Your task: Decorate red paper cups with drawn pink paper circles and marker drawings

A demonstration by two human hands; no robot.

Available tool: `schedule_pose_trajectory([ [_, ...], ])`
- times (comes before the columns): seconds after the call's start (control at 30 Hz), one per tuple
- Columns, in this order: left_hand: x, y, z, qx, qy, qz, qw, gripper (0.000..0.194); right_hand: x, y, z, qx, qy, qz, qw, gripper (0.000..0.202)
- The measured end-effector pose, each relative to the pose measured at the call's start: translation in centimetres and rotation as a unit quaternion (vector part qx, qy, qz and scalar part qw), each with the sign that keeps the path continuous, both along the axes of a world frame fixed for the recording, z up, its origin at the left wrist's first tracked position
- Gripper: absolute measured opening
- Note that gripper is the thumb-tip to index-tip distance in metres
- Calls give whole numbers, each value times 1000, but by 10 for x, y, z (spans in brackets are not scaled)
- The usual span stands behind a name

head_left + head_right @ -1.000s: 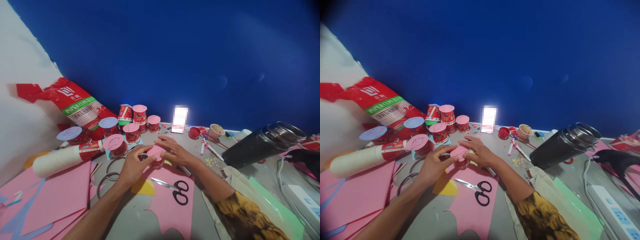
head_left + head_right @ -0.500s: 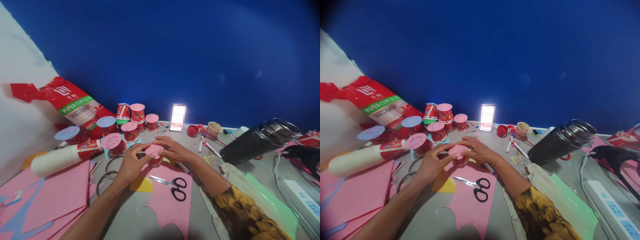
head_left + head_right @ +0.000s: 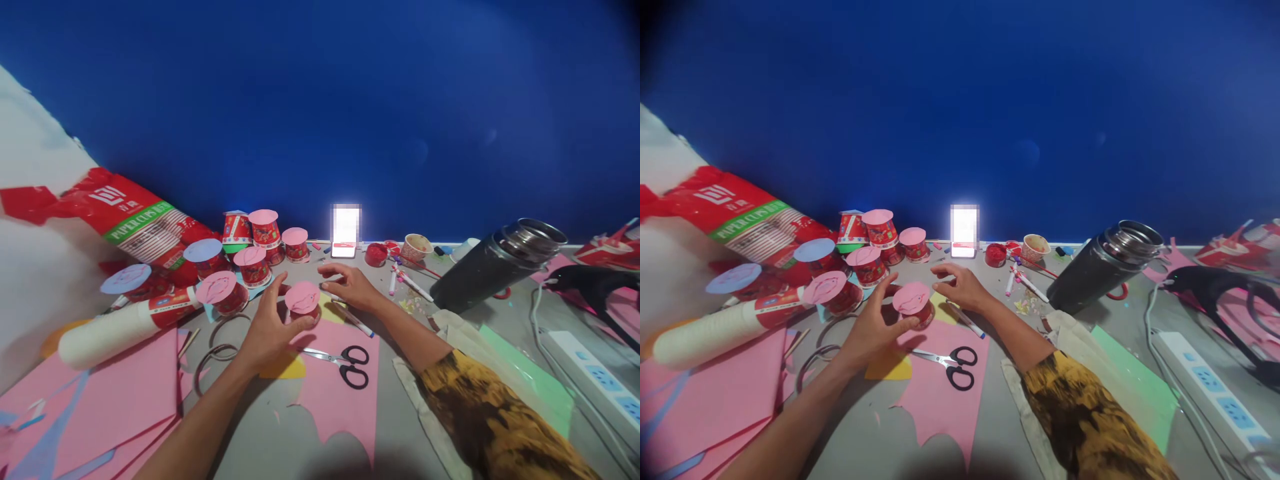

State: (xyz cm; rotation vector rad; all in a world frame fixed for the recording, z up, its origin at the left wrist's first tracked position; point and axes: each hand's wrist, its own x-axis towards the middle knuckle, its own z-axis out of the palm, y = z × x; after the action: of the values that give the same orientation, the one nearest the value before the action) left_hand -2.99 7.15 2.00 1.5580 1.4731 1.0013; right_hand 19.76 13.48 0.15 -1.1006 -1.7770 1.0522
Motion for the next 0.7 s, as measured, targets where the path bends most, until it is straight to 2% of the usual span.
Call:
schedule_pose_trajectory([
  [0.17,12,-1,-10,16,20,20,999,90,-5,-1,-5,9,-8,-9,1000,38],
  [0.3,8,3,-15,55,30,24,998,88,-6,-2,-5,9,-9,-7,1000,44],
  [0.47,-2,6,-19,106,53,-24,993,92,-8,-4,-5,-15,0,12,1000,45],
  [0.6,-6,7,-18,89,55,-42,994,99,-9,-5,-7,-29,9,25,999,40],
  [0.7,-9,8,-17,59,62,-79,993,105,-9,-5,-8,-25,20,17,999,35],
])
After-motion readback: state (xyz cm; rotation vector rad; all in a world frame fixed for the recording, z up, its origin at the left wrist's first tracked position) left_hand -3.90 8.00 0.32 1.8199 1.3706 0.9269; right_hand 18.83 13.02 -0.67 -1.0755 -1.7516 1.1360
